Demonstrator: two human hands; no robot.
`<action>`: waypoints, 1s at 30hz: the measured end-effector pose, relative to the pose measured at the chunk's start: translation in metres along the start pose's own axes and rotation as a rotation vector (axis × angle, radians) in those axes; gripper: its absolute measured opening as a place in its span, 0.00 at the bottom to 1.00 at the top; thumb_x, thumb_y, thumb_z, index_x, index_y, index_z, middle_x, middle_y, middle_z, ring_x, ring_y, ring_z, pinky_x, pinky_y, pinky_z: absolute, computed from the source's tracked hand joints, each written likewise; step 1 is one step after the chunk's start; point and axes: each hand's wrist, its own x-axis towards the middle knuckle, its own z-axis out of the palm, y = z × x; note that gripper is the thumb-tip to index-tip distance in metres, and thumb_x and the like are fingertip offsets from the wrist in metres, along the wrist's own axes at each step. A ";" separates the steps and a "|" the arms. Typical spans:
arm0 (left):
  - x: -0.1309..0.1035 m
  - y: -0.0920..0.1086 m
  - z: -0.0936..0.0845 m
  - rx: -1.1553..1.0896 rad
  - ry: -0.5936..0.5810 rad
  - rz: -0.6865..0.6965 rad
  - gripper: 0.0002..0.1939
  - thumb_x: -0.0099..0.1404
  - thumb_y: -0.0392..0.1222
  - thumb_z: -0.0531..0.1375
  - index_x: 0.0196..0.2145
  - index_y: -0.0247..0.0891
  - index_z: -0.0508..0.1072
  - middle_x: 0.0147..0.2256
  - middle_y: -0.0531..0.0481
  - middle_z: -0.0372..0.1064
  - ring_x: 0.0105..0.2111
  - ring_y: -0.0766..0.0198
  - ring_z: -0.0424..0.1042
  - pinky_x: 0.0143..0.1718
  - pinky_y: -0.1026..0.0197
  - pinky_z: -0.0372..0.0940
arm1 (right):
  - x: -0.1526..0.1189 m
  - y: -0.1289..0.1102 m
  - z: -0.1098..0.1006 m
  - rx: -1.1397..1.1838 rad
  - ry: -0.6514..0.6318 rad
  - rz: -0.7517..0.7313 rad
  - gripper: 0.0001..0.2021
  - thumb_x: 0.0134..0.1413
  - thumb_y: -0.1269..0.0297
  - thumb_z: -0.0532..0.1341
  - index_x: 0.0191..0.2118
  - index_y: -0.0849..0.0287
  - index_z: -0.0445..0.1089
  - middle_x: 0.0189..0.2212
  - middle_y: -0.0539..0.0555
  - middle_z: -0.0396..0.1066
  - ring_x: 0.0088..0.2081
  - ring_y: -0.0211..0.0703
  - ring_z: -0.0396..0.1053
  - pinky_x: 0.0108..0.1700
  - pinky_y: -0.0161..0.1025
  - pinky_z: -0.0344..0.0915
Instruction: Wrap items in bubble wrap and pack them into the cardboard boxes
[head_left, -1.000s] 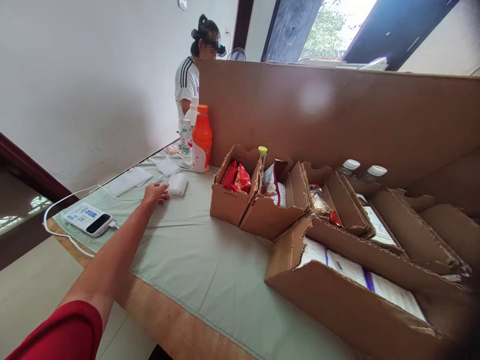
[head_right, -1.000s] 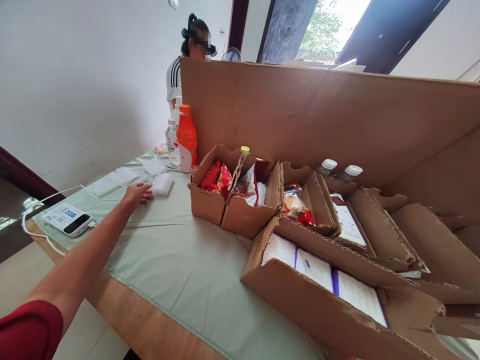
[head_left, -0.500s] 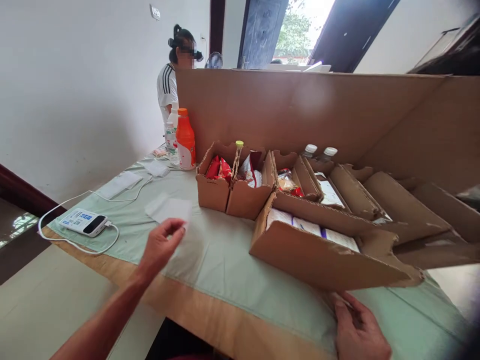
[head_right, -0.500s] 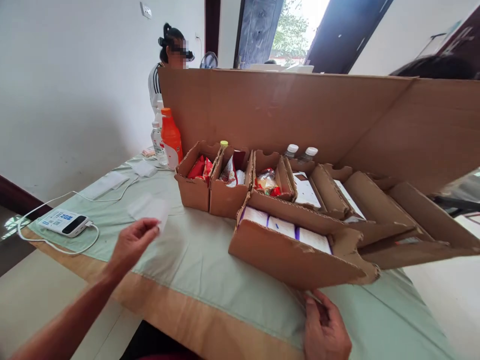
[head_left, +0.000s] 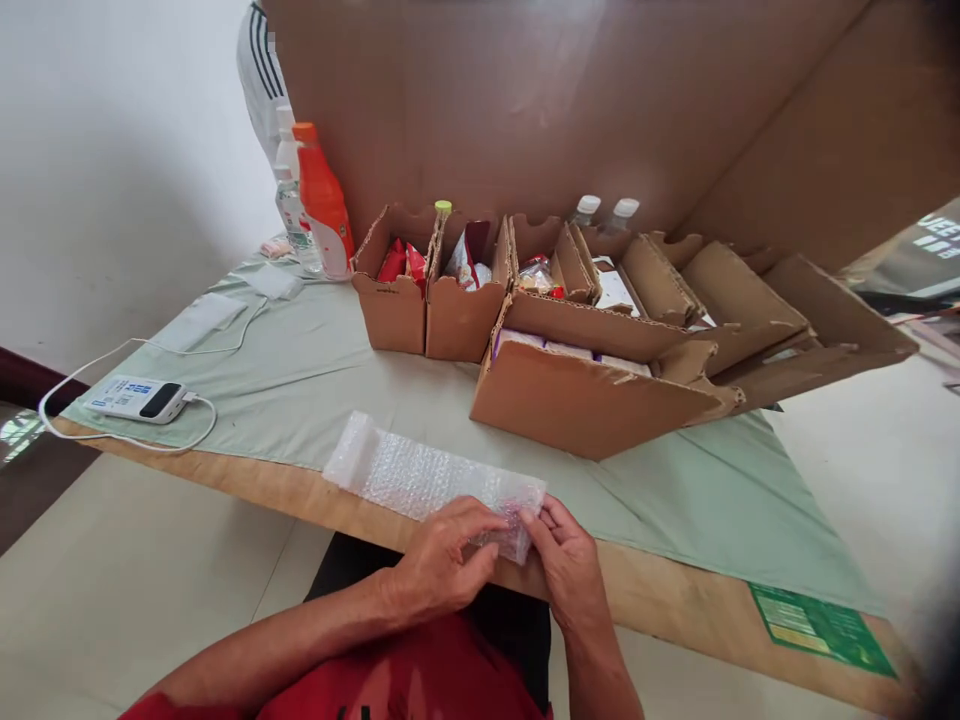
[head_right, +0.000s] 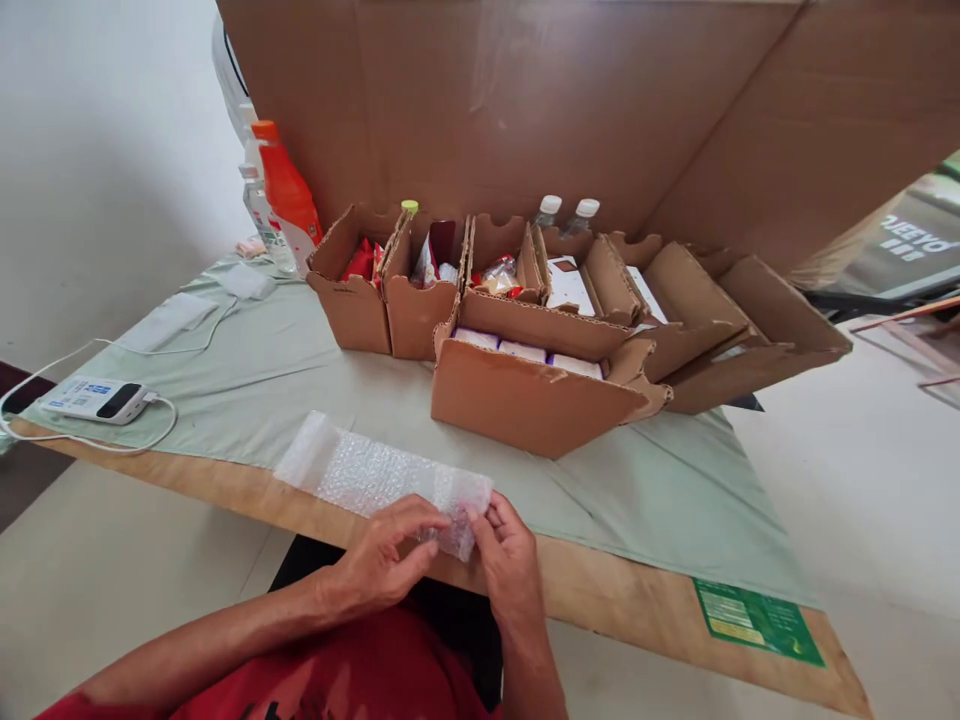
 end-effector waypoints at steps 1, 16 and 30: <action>-0.003 -0.003 -0.003 0.054 0.032 0.008 0.16 0.63 0.31 0.57 0.47 0.40 0.76 0.41 0.44 0.76 0.42 0.58 0.75 0.45 0.55 0.72 | 0.002 0.000 0.001 -0.031 0.006 -0.016 0.24 0.53 0.44 0.67 0.46 0.59 0.75 0.37 0.57 0.80 0.36 0.49 0.76 0.39 0.41 0.73; -0.017 -0.075 -0.115 1.061 -0.008 -0.225 0.27 0.71 0.50 0.54 0.64 0.36 0.67 0.67 0.30 0.58 0.69 0.38 0.55 0.66 0.31 0.51 | 0.018 -0.002 -0.085 -0.496 0.493 -0.176 0.21 0.51 0.48 0.63 0.42 0.62 0.76 0.34 0.57 0.78 0.33 0.45 0.73 0.35 0.40 0.69; -0.022 -0.058 -0.065 0.949 -0.032 0.063 0.25 0.73 0.38 0.48 0.66 0.35 0.63 0.65 0.36 0.63 0.68 0.47 0.59 0.66 0.41 0.57 | 0.011 0.001 0.080 -1.010 -0.262 -0.654 0.28 0.64 0.74 0.49 0.68 0.61 0.61 0.67 0.61 0.62 0.68 0.53 0.58 0.66 0.55 0.61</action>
